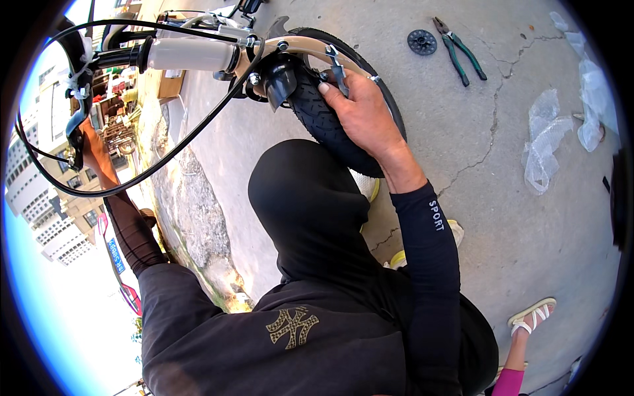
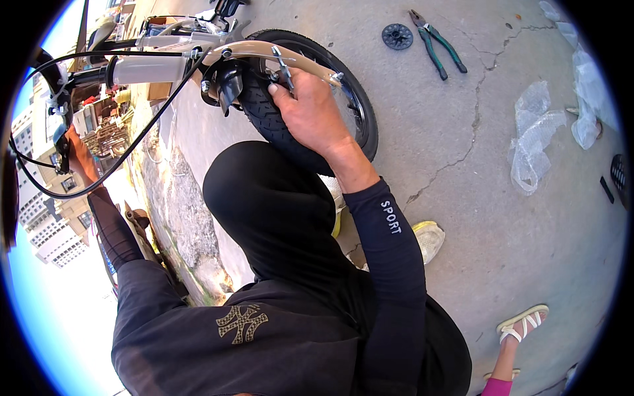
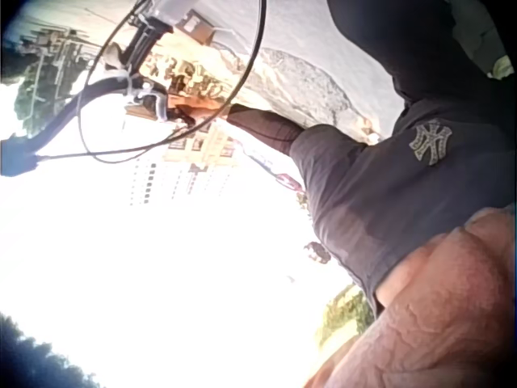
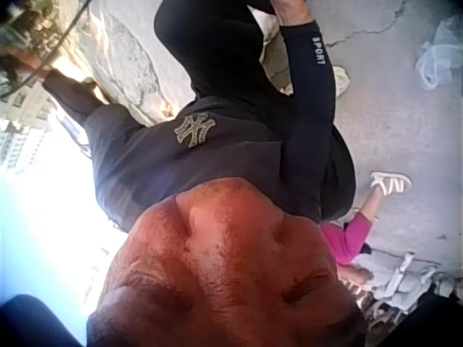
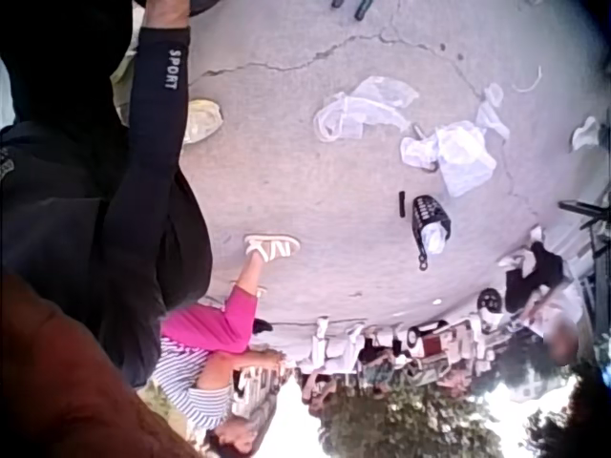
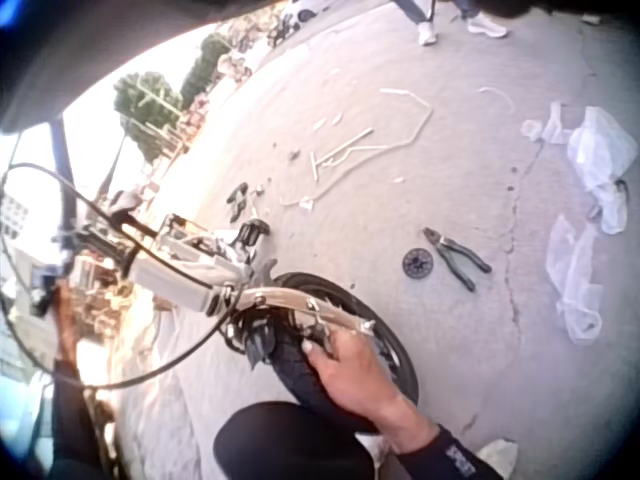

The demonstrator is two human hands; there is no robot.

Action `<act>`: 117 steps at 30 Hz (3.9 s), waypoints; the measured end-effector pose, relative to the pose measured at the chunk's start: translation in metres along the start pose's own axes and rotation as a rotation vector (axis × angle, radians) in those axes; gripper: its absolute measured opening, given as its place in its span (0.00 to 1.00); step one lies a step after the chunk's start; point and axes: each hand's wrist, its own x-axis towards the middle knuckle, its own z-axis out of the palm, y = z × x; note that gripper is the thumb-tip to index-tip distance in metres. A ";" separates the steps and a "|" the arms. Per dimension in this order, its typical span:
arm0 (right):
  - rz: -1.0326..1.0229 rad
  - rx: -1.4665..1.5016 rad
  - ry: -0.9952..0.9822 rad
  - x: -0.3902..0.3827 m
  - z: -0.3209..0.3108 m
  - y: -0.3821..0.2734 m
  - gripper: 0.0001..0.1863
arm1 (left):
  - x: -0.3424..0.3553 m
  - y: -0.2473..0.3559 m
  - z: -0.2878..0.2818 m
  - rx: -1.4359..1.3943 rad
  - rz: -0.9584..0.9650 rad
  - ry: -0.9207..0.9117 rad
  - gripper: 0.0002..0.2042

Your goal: The person adjusts and tightens components on the front wheel and brake assembly of a bicycle using a multi-tool and pliers. They manipulate the brake caliper and wheel nuts, then use pliers to adjust the brake cable tension.

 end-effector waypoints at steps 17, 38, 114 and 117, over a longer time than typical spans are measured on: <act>-0.104 -0.734 0.115 -0.017 -0.043 0.004 0.15 | 0.014 -0.042 -0.008 0.247 0.214 -0.120 0.11; -0.344 -1.129 -0.098 -0.001 -0.027 0.019 0.02 | 0.009 -0.052 -0.008 0.273 0.256 -0.094 0.09; -0.338 -1.072 -0.081 0.004 -0.034 0.005 0.05 | -0.125 0.347 0.091 0.486 1.393 -0.615 0.32; -0.339 -1.070 -0.077 0.005 -0.034 0.006 0.05 | -0.125 0.346 0.093 0.451 1.380 -0.652 0.34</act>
